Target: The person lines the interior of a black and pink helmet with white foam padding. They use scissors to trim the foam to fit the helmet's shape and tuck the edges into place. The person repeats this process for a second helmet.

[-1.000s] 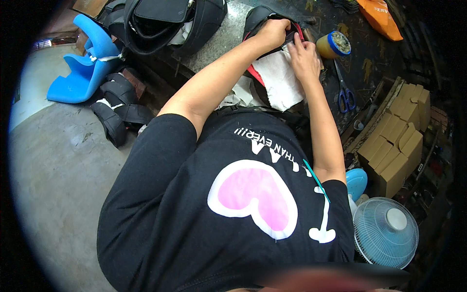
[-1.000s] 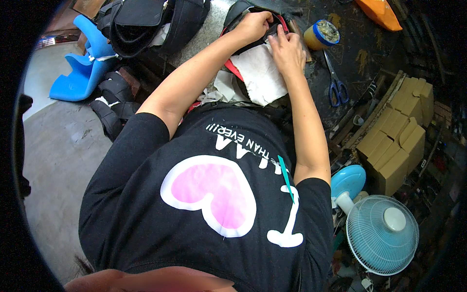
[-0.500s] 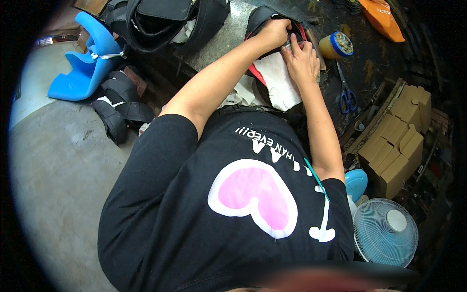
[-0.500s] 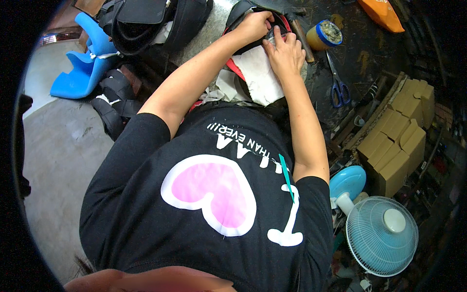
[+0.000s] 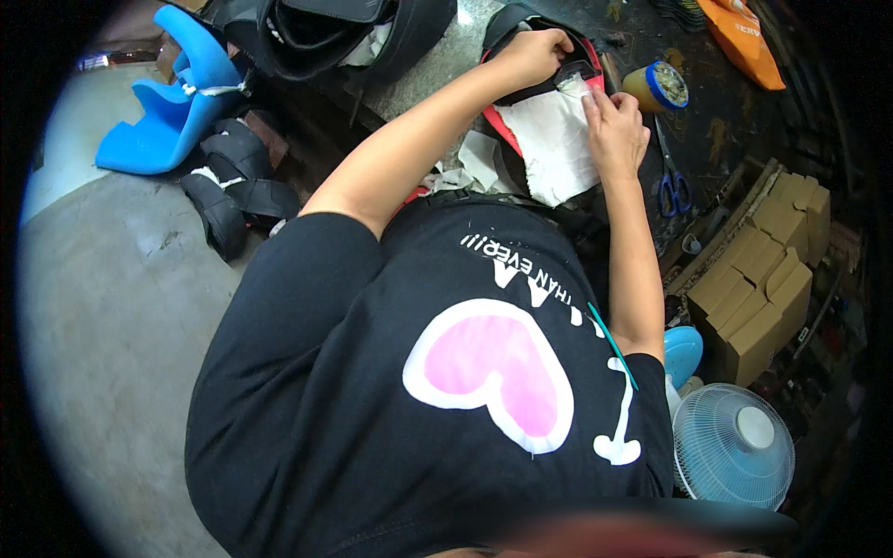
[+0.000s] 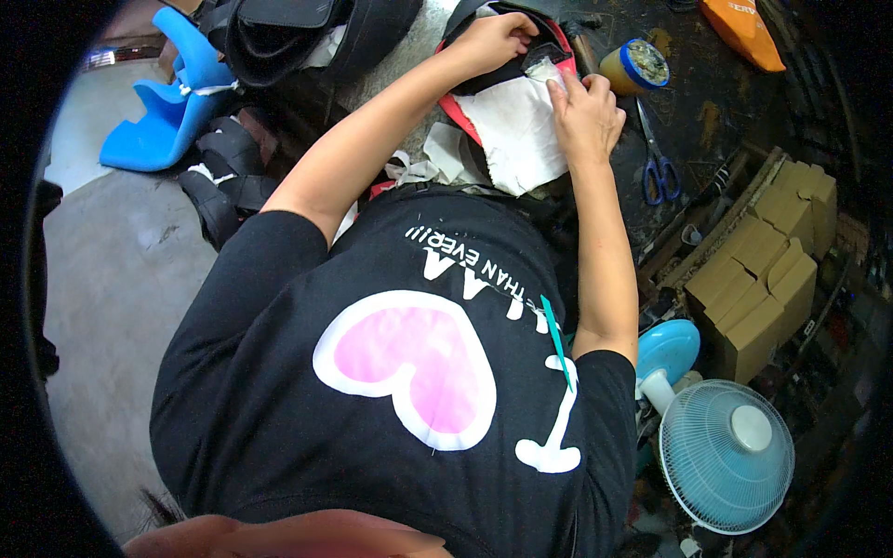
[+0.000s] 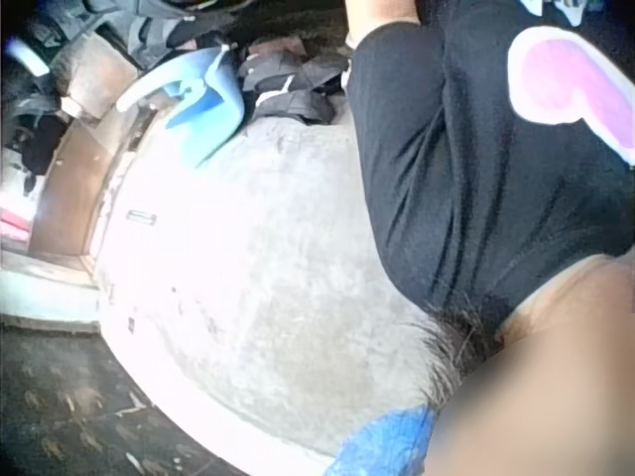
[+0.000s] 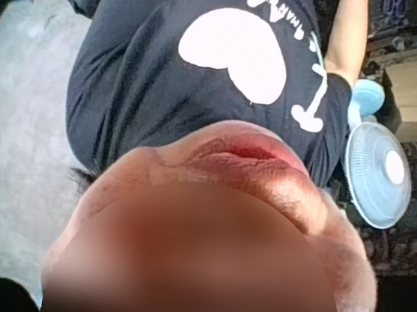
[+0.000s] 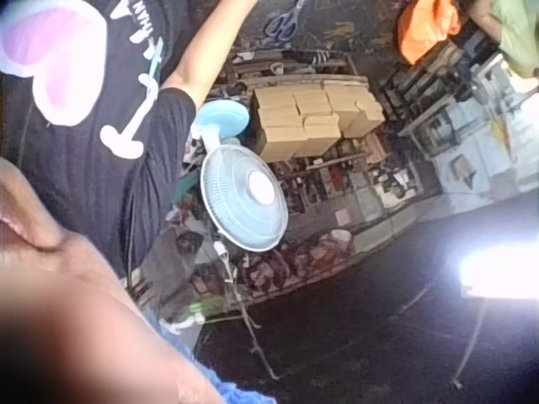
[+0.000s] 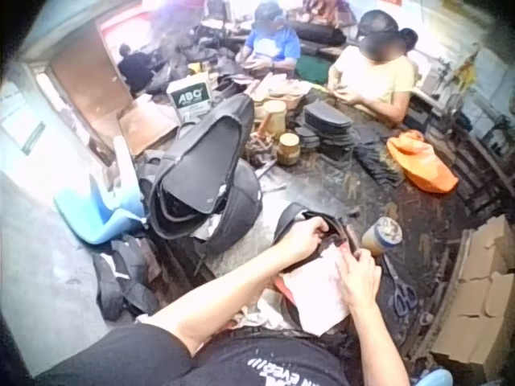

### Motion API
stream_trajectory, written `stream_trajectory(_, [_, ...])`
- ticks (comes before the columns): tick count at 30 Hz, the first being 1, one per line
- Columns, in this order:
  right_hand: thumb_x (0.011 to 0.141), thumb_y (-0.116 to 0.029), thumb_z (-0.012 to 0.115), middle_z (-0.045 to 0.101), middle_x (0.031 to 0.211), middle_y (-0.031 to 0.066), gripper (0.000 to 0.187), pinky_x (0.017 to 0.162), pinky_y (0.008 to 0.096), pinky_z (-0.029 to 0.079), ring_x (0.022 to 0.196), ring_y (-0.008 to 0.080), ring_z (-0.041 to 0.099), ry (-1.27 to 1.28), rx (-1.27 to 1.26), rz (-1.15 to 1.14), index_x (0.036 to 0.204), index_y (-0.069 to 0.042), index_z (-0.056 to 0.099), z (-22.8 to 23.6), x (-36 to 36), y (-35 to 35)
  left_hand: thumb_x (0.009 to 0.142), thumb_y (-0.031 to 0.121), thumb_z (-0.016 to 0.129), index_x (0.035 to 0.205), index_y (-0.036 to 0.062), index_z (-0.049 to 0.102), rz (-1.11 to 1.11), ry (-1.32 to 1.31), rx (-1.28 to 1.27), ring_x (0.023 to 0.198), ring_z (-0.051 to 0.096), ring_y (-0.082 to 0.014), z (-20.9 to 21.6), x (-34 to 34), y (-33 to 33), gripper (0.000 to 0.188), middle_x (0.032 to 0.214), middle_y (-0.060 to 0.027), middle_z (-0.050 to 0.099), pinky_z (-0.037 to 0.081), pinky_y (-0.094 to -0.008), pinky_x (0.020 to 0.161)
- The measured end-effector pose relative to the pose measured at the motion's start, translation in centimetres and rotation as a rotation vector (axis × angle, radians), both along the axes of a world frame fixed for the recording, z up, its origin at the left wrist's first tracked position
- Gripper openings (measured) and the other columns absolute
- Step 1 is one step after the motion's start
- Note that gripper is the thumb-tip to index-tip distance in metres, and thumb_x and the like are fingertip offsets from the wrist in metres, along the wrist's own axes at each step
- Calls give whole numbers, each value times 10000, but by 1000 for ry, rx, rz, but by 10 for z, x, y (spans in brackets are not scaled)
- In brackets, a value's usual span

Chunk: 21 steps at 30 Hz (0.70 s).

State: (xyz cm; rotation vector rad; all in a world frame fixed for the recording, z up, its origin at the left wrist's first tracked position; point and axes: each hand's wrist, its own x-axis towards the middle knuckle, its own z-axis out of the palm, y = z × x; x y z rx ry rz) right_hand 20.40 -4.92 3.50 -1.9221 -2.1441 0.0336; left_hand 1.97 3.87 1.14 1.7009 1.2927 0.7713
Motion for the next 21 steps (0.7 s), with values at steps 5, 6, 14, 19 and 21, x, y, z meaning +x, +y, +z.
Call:
stream_trajectory(5, [918, -309, 646, 628, 1008, 93, 233, 742, 384, 511, 863, 247, 648, 444, 253, -36, 1015, -118, 737, 34, 37, 0, 826, 118, 591, 1001, 58, 685, -27, 139, 305, 944, 671, -335, 39, 3, -13, 207, 973, -161, 699, 527, -434, 850])
stream_trajectory(6, [913, -281, 656, 633, 990, 84, 229, 731, 362, 513, 843, 225, 648, 478, 239, -78, 1057, -117, 725, 42, 48, 0, 810, 125, 609, 1003, 76, 685, -7, 124, 469, 966, 656, -326, 45, 13, -14, 213, 988, -138, 689, 526, -427, 866])
stream_trajectory(14, [866, -141, 644, 668, 1032, 26, 268, 886, 376, 499, 982, 243, 616, 235, 203, -238, 1101, -230, 739, 62, 111, 1, 753, 326, 804, 1301, 137, 577, -216, 174, 545, 1252, 495, -399, 38, 126, 7, 623, 1413, -182, 477, 435, -455, 1046])
stream_trajectory(19, [858, -85, 597, 661, 1086, 1, 361, 885, 397, 499, 1018, 238, 614, 39, 119, -286, 1112, -303, 734, 43, 113, 6, 779, 317, 781, 1288, 87, 586, -144, -6, 457, 1193, 540, -393, 17, 140, 28, 592, 1216, -204, 611, 447, -444, 1020])
stream_trajectory(21, [855, -99, 585, 639, 1174, 9, 354, 899, 439, 477, 1079, 238, 593, -58, 109, -278, 1102, -306, 731, 34, 106, 16, 791, 319, 771, 1285, 70, 586, -132, -49, 394, 1186, 545, -385, 15, 138, 31, 583, 1208, -203, 614, 446, -441, 1020])
